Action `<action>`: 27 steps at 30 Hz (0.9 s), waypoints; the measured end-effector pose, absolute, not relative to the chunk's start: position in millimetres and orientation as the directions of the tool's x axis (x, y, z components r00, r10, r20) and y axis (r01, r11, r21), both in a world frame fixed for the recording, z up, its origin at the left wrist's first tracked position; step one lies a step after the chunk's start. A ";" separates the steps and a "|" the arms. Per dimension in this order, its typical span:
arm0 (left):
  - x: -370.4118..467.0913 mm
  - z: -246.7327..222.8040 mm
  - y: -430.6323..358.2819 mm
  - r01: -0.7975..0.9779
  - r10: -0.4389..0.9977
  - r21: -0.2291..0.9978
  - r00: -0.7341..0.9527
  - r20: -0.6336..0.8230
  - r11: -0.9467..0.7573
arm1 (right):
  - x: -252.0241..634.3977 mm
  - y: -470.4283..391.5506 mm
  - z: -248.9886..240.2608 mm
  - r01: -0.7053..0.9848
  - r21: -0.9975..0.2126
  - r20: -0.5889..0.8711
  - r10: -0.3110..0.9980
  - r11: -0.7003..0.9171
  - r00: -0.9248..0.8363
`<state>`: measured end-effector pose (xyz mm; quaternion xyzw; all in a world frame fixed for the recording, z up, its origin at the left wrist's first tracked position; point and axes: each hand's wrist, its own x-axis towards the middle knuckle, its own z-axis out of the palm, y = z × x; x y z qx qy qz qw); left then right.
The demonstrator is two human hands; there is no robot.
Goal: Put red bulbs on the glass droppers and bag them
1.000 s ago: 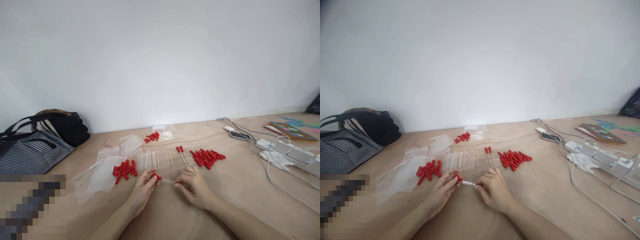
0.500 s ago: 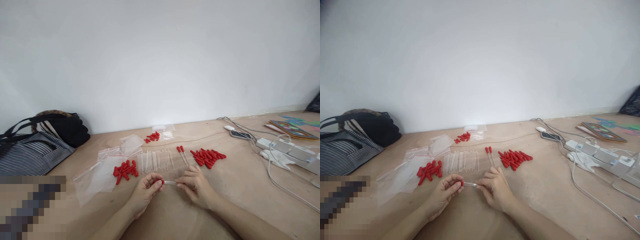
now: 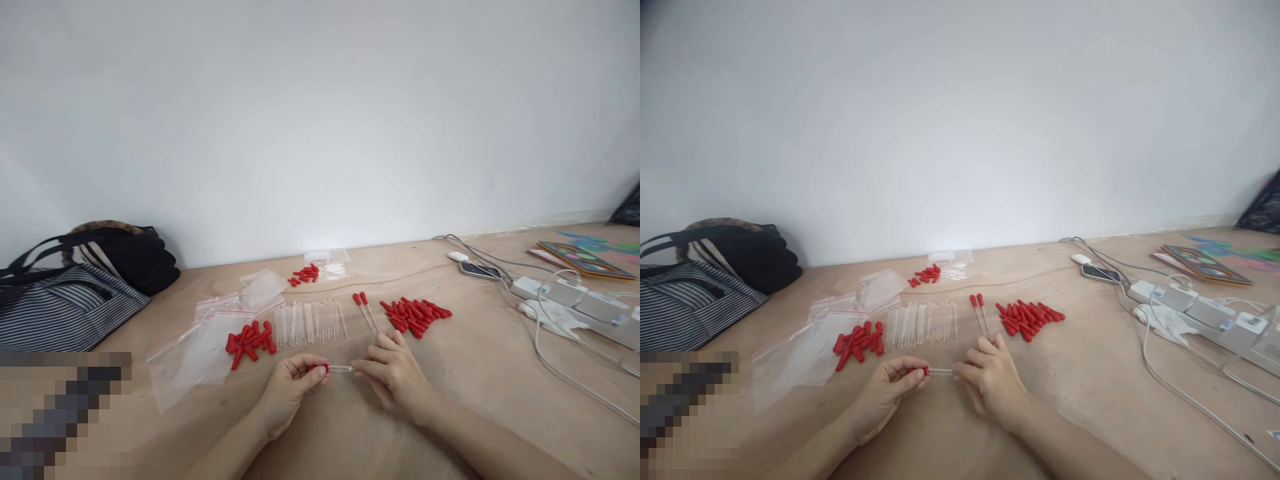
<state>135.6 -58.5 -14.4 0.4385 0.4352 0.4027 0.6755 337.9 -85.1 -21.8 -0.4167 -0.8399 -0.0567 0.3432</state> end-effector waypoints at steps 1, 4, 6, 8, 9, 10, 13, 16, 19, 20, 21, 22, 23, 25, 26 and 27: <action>135.5 -14.4 -58.6 -0.157 0.925 0.943 0.298 -0.237 0.292 | 338.0 -84.6 -22.2 0.733 -0.176 0.640 0.642 0.657 -0.423; 134.7 -15.7 -58.5 -0.137 0.924 0.949 0.302 -0.235 0.286 | 338.7 -84.3 -22.2 0.724 -0.140 0.657 0.611 0.675 -0.442; 134.2 -17.0 -58.1 -0.125 0.926 0.954 0.304 -0.224 0.272 | 339.1 -84.9 -21.7 0.724 -0.121 0.654 0.603 0.679 -0.456; 133.9 -18.0 -57.7 -0.115 0.928 0.960 0.308 -0.209 0.255 | 339.1 -85.3 -21.0 0.728 -0.102 0.651 0.599 0.678 -0.467; 133.9 -18.3 -57.6 -0.109 0.928 0.963 0.313 -0.202 0.246 | 339.0 -85.4 -20.7 0.732 -0.091 0.651 0.597 0.675 -0.469; 134.0 -18.4 -57.6 -0.102 0.928 0.966 0.318 -0.195 0.238 | 338.8 -85.5 -20.3 0.736 -0.081 0.652 0.594 0.673 -0.472; 134.2 -17.8 -58.3 -0.078 0.929 0.974 0.325 -0.175 0.211 | 338.6 -85.4 -19.5 0.740 -0.044 0.654 0.580 0.671 -0.487; 134.5 -17.3 -59.6 -0.057 0.935 0.981 0.317 -0.160 0.187 | 339.1 -85.7 -19.6 0.730 -0.013 0.665 0.551 0.684 -0.504; 134.7 -17.5 -60.5 -0.047 0.937 0.984 0.318 -0.147 0.170 | 339.2 -86.2 -20.2 0.731 -0.003 0.663 0.548 0.683 -0.510; 134.7 -17.8 -60.6 -0.045 0.937 0.985 0.320 -0.142 0.165 | 339.0 -86.4 -20.3 0.733 0.000 0.655 0.553 0.680 -0.514; 134.9 -18.1 -60.6 -0.042 0.937 0.986 0.321 -0.137 0.158 | 338.7 -86.6 -20.3 0.734 0.004 0.648 0.557 0.680 -0.519; 135.0 -18.3 -60.6 -0.040 0.938 0.987 0.320 -0.132 0.152 | 338.3 -86.9 -20.2 0.734 0.007 0.643 0.559 0.679 -0.524; 135.2 -18.5 -60.5 -0.037 0.939 0.988 0.318 -0.129 0.148 | 338.0 -87.2 -20.0 0.734 0.008 0.639 0.561 0.679 -0.526; 135.6 -18.5 -60.4 -0.029 0.939 0.989 0.318 -0.130 0.147 | 337.3 -87.6 -19.8 0.738 -0.007 0.636 0.573 0.674 -0.517; 135.9 -18.2 -60.4 -0.027 0.938 0.989 0.320 -0.131 0.147 | 337.0 -87.8 -19.8 0.741 -0.022 0.635 0.582 0.672 -0.509; 136.1 -17.9 -60.6 -0.025 0.937 0.989 0.323 -0.133 0.149 | 336.7 -87.9 -19.9 0.741 -0.038 0.632 0.591 0.670 -0.501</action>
